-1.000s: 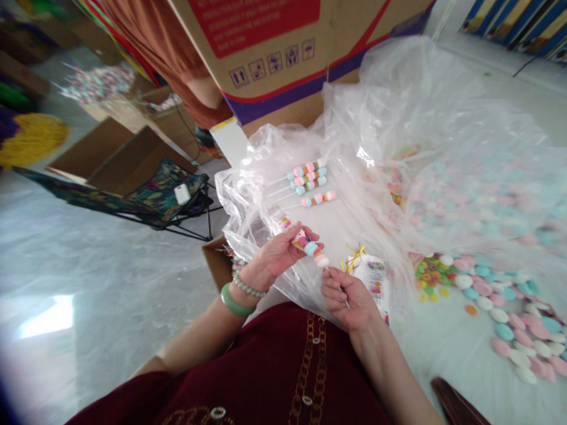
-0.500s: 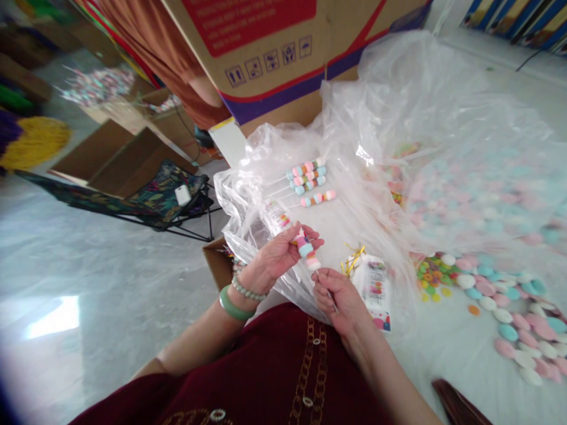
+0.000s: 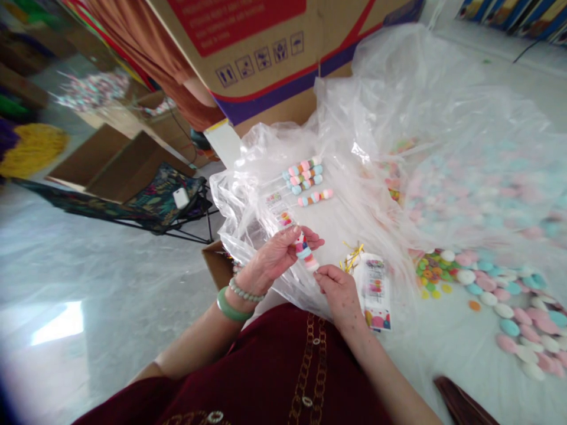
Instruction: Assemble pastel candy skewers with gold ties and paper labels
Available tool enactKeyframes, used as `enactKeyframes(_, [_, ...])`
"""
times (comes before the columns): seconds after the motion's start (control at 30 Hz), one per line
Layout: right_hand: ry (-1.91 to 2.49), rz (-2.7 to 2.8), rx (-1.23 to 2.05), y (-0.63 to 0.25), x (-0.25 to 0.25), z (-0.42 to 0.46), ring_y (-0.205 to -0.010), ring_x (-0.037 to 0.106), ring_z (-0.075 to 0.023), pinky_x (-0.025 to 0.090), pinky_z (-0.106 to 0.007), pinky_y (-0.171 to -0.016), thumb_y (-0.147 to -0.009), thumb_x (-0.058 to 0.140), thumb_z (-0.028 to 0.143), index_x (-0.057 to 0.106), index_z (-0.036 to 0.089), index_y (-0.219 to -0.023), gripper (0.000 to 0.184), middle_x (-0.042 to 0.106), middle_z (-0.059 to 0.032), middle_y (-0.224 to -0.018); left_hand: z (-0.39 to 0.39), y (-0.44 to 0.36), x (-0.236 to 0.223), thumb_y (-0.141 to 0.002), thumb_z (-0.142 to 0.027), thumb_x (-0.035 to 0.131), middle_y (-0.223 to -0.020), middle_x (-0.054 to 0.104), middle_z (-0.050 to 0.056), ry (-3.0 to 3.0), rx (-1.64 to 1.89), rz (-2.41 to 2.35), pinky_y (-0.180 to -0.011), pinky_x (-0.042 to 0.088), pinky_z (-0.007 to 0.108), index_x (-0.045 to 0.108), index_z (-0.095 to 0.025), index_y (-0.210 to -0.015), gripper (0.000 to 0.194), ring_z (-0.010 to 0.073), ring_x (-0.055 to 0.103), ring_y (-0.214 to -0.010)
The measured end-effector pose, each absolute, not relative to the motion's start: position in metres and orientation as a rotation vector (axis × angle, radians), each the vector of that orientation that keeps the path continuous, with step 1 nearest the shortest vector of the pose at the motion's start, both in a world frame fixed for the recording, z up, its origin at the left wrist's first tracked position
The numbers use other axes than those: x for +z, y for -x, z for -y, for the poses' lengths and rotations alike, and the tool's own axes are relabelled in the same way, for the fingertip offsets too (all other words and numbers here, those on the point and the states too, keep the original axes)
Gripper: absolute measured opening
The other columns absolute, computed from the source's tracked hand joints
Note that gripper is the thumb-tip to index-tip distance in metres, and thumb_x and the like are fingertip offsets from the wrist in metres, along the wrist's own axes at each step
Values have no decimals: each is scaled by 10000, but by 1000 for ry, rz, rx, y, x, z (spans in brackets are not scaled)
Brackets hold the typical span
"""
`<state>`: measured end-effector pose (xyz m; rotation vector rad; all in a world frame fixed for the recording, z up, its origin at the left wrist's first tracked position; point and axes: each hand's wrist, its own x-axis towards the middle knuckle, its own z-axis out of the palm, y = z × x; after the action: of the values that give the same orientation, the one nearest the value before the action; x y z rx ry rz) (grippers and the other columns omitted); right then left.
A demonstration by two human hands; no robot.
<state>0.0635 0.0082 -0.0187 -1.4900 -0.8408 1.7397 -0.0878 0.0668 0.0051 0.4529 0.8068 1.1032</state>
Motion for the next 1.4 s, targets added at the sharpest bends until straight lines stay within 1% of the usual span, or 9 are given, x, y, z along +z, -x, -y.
enactKeyframes(0.23, [1155,428,2050,-63,-8,-15,-379,234,-24,106,-179,-361,-650,712,267,631,142,-694,156,428,71,-460,-69,86,0,-784,-344,644,-764,668,69,-313,1102,-810,-910,460,444,655,-108,-744,240,209,664,-773])
enactKeyframes(0.43, [995,356,2285,-74,-9,-20,-350,222,-17,109,-171,-343,-711,688,283,622,153,-762,155,405,86,-476,-76,90,3,-823,-285,589,-781,674,87,-156,1067,-817,-883,468,386,638,-106,-825,185,218,670,-832])
enactKeyframes(0.53, [1227,726,2083,-73,-10,-18,-374,291,-39,175,-187,-366,-739,643,316,635,159,-745,157,469,59,-503,-76,92,7,-824,-248,583,-815,680,82,-141,1058,-853,-836,483,376,623,-129,-942,173,219,675,-821])
enactKeyframes(0.67, [1535,1147,1557,-72,-13,-14,-497,424,-94,327,-219,-475,-674,668,247,649,204,-730,73,506,51,-565,-75,90,9,-821,-205,578,-782,671,75,-119,1128,-875,-834,486,347,610,-116,-853,99,213,674,-826])
enactKeyframes(0.8, [1674,1197,1295,-72,-10,-10,-518,458,-114,361,-244,-515,-697,652,265,648,216,-717,53,531,46,-563,-74,85,9,-828,-205,565,-771,664,74,-121,1139,-861,-785,497,334,604,-116,-808,99,220,671,-830])
enactKeyframes(0.97, [1492,792,1728,-69,-5,-11,-358,343,-66,242,-202,-354,-689,678,296,615,181,-663,134,447,69,-429,-70,84,9,-815,-243,586,-775,664,81,-200,1154,-856,-753,495,321,619,-114,-786,136,225,670,-827])
enactKeyframes(1.07, [1185,376,2174,-76,-9,-17,-329,274,-25,160,-158,-297,-651,722,244,589,153,-673,163,450,74,-465,-68,87,10,-808,-253,594,-759,661,76,-235,1142,-857,-776,489,322,623,-108,-756,156,218,672,-803])
enactKeyframes(1.17, [847,24,2503,-83,-15,-23,-335,217,2,149,-116,-280,-727,686,204,560,132,-699,148,406,88,-512,-66,88,11,-794,-274,613,-737,655,65,-252,1138,-851,-819,483,348,619,-109,-731,177,219,673,-788])
enactKeyframes(1.4, [764,48,2537,-72,-9,-25,-332,204,6,151,-108,-282,-773,658,204,567,123,-727,130,400,89,-514,-65,88,15,-741,-300,669,-766,664,73,-364,1152,-912,-766,500,367,586,-111,-657,223,231,674,-737])
